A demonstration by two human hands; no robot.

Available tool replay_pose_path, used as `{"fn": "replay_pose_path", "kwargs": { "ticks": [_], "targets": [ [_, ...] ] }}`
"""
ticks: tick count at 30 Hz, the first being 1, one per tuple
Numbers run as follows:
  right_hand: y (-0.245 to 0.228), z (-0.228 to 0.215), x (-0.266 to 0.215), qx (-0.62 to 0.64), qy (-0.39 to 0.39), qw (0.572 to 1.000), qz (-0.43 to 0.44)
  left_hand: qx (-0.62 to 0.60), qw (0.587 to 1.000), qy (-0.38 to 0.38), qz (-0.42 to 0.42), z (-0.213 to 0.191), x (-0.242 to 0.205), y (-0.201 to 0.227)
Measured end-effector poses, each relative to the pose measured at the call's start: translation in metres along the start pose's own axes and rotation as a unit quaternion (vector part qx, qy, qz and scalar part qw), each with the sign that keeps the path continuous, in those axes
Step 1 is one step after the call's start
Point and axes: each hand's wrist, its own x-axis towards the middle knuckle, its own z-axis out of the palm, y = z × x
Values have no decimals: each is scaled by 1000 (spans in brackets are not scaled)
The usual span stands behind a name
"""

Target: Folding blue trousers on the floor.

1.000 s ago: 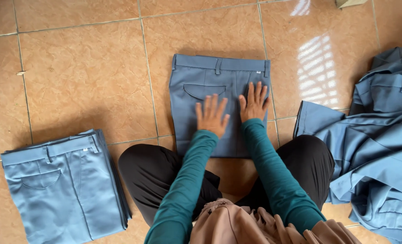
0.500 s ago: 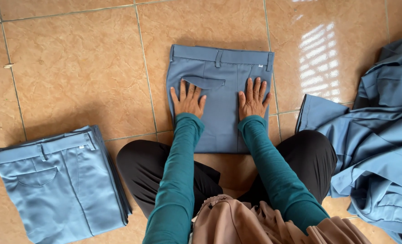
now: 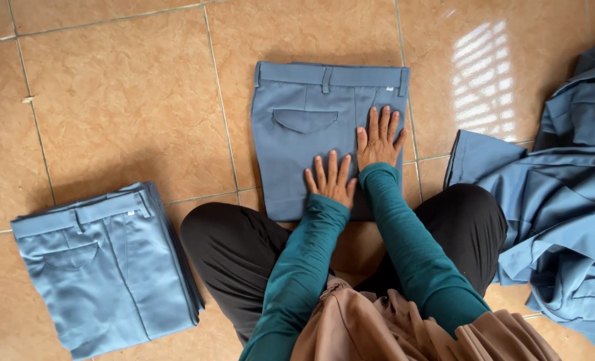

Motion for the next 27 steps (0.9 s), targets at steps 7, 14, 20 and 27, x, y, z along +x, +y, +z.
{"fn": "replay_pose_path", "kwargs": {
  "ticks": [7, 14, 20, 27],
  "targets": [
    [0, -4, -1, 23, -1, 1000, -5, 128, 983, 50, -119, -24, 39, -83],
    [4, 4, -12, 8, 32, 999, -29, 97, 979, 28, -176, -39, 31, -49],
    [1, 17, -95, 24, 29, 997, -63, 58, 995, 7, -76, -3, -8, -7],
    [45, -4, -72, -6, -48, 997, 64, 107, 984, 38, -134, -21, 26, -67]
  ]
}}
